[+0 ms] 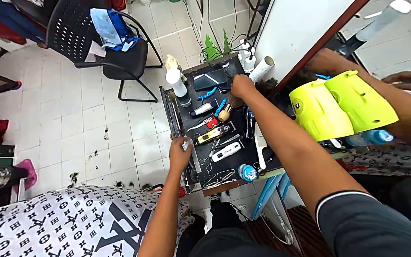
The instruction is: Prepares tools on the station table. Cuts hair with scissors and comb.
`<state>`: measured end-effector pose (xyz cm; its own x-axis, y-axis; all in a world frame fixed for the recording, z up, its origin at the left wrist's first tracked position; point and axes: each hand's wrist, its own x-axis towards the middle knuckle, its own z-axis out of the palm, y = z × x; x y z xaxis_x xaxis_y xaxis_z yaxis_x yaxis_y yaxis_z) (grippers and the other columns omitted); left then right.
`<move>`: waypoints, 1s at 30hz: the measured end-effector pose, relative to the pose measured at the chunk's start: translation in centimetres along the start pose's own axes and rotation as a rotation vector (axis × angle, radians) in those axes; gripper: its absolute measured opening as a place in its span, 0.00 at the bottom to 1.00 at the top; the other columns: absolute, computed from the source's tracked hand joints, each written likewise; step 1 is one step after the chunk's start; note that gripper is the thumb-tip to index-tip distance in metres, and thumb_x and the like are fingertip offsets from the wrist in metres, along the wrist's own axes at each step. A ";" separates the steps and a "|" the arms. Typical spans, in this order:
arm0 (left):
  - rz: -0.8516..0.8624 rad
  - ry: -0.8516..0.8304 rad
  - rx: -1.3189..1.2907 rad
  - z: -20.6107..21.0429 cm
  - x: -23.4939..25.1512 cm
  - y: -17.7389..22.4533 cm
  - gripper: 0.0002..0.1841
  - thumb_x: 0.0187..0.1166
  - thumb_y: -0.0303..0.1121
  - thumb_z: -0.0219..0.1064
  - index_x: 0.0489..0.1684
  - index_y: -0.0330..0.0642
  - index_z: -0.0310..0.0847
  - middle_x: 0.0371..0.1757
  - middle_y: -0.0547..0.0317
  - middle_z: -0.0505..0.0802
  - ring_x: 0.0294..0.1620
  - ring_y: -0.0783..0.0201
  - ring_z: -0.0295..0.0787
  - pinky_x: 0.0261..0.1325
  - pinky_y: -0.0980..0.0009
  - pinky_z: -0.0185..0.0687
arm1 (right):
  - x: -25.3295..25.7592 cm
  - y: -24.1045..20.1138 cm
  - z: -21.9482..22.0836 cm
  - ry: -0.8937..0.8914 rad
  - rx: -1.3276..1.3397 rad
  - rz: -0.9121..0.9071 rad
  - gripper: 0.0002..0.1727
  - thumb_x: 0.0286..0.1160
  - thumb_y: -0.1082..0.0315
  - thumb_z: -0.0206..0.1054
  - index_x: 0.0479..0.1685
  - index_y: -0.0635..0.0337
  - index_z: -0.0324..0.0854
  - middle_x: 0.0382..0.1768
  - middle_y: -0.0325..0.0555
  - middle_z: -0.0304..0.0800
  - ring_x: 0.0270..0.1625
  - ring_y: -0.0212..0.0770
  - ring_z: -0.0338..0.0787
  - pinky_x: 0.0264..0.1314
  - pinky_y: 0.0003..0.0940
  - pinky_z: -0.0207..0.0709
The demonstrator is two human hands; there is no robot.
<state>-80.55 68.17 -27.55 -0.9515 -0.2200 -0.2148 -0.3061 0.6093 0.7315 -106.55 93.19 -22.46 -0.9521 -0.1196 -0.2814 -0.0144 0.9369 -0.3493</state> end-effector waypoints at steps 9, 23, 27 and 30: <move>-0.066 0.104 -0.081 -1.9 -11.1 -5.5 0.15 0.81 0.38 0.66 0.57 0.40 0.90 0.63 0.46 0.91 0.62 0.54 0.88 0.63 0.57 0.84 | 3.5 1.7 1.6 -0.038 -0.185 0.105 0.41 0.63 0.74 0.74 0.80 0.75 0.62 0.64 0.80 0.81 0.67 0.79 0.83 0.60 0.79 0.74; 0.230 0.243 -0.275 -2.9 -10.2 2.6 0.11 0.83 0.34 0.66 0.51 0.38 0.91 0.58 0.52 0.91 0.61 0.62 0.88 0.64 0.60 0.85 | -9.2 -3.4 -5.6 0.329 0.191 -0.259 0.18 0.80 0.65 0.62 0.63 0.67 0.81 0.55 0.63 0.90 0.56 0.61 0.90 0.61 0.64 0.79; 0.245 0.033 -0.473 -2.7 -8.8 7.0 0.29 0.86 0.41 0.62 0.84 0.37 0.68 0.76 0.45 0.82 0.72 0.56 0.83 0.70 0.55 0.83 | -18.9 -7.3 -4.1 -0.063 0.568 -0.540 0.17 0.71 0.67 0.76 0.54 0.67 0.84 0.45 0.53 0.92 0.43 0.44 0.93 0.51 0.46 0.89; 0.179 -0.123 -0.602 -2.5 -9.4 7.6 0.19 0.93 0.40 0.52 0.69 0.35 0.75 0.50 0.51 0.95 0.44 0.64 0.94 0.50 0.63 0.91 | -21.8 -9.2 -0.7 -0.347 0.664 -0.639 0.10 0.70 0.70 0.76 0.43 0.66 0.84 0.32 0.46 0.93 0.32 0.36 0.91 0.41 0.38 0.88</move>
<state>-73.84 72.99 -18.33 -0.9938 -0.0437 -0.1026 -0.1060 0.0855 0.9907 -85.88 87.40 -12.50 -0.6805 -0.7289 -0.0746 -0.2197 0.3001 -0.9283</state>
